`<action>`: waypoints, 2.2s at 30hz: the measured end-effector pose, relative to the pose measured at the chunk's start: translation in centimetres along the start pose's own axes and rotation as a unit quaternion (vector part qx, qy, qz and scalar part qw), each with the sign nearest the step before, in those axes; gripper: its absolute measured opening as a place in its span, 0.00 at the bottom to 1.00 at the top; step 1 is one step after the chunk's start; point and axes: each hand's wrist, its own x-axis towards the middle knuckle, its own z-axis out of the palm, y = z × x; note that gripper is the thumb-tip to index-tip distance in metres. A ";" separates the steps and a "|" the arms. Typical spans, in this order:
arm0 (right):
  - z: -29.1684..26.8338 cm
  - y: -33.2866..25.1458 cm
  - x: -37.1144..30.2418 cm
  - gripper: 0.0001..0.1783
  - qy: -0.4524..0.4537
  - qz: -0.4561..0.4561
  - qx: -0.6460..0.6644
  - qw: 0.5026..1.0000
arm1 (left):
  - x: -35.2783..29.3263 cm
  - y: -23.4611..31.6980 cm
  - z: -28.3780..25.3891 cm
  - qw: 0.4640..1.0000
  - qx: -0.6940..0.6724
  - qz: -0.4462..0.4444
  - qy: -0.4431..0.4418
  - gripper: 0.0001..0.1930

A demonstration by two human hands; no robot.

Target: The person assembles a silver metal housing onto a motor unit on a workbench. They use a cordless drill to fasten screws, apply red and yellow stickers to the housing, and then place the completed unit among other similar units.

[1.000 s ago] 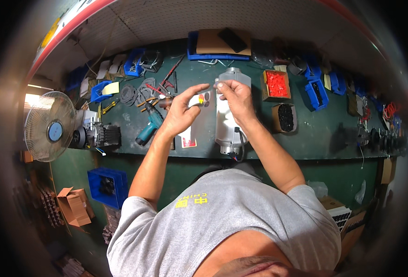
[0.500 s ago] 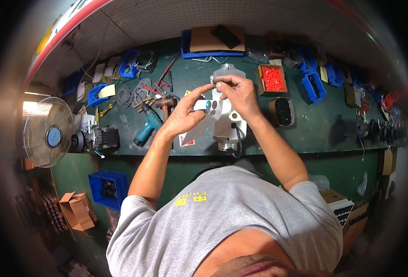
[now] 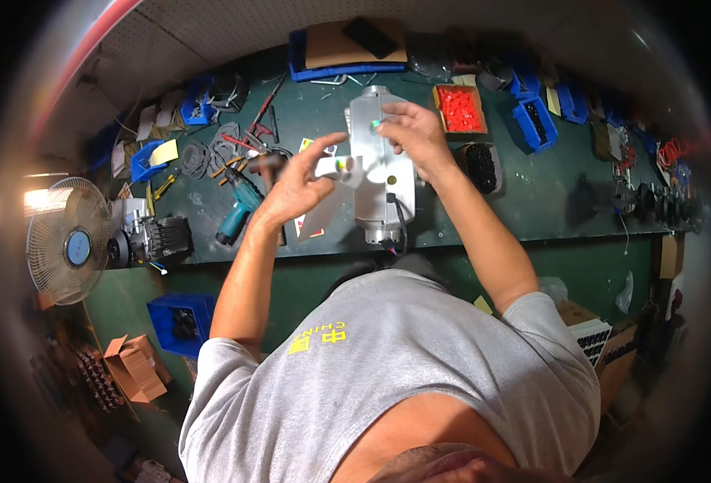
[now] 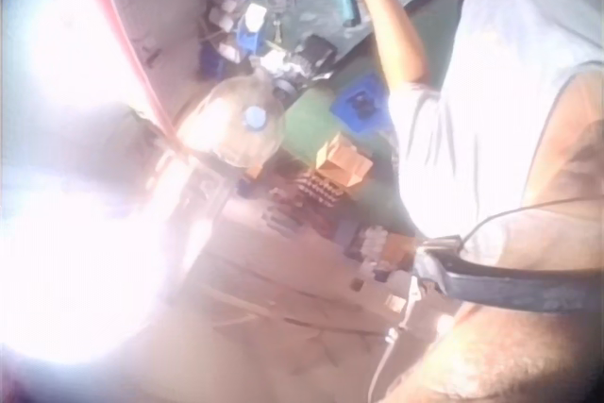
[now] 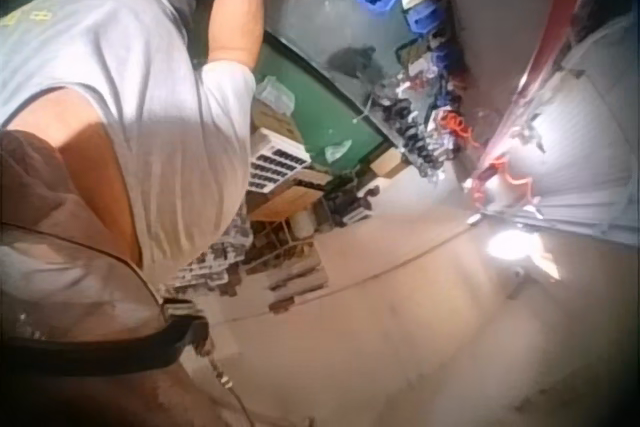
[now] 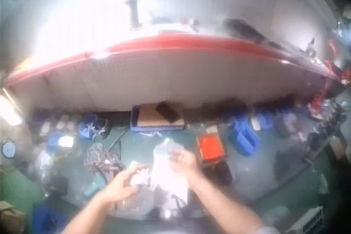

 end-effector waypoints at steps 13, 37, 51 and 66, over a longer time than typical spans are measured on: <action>-3.9 11.4 2.2 0.27 0.163 0.013 -0.133 0.977 | -1.1 -13.2 -3.4 0.922 0.185 -0.048 0.336 0.48; -4.4 10.3 3.9 0.20 0.191 -0.155 -0.288 0.925 | -11.1 -19.4 10.7 0.946 -0.121 -0.302 -0.006 0.38; -6.5 8.5 20.5 0.14 -0.082 -0.050 -0.317 0.944 | -10.3 -16.5 21.0 0.794 -0.488 -0.303 0.201 0.27; -9.1 4.9 14.1 0.20 -0.171 -0.004 -0.383 0.908 | -15.7 -8.6 18.2 0.777 -0.378 -0.349 0.363 0.41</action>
